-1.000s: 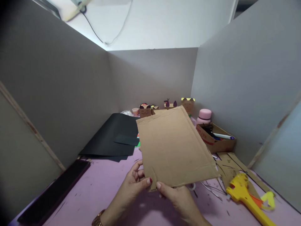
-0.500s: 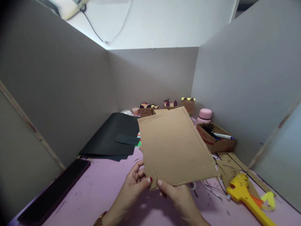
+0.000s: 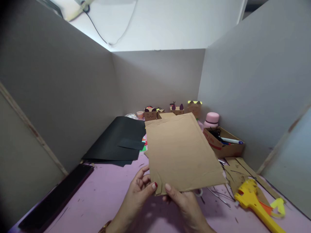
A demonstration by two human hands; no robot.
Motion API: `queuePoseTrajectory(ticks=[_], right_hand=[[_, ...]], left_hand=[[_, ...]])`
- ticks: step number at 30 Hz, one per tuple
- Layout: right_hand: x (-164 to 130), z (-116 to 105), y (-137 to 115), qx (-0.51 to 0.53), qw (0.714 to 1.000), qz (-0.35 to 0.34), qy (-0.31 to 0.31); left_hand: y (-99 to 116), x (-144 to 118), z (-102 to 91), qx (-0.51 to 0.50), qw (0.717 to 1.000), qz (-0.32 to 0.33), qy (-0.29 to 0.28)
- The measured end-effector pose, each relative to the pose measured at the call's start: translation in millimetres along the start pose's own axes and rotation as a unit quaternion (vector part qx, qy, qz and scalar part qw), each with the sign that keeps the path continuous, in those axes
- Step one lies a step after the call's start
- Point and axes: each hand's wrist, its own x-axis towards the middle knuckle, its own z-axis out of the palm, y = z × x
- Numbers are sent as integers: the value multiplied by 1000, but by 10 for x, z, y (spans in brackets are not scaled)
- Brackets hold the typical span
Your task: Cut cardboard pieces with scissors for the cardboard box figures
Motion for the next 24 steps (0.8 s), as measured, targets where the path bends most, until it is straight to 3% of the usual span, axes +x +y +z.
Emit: queuePoseTrajectory(ticks=[3,9,24], right_hand=[[-24,41,1,48,999,6,5],[-25,122,45,-25,998,-42,-39],[-23,101,45,-38,998,-35,-31]], left_hand=[[12,1,-9,4,1000,0,16],[7,-12,41,1,999,11,49],[-107,-8,-6,-10,1000,20,0]])
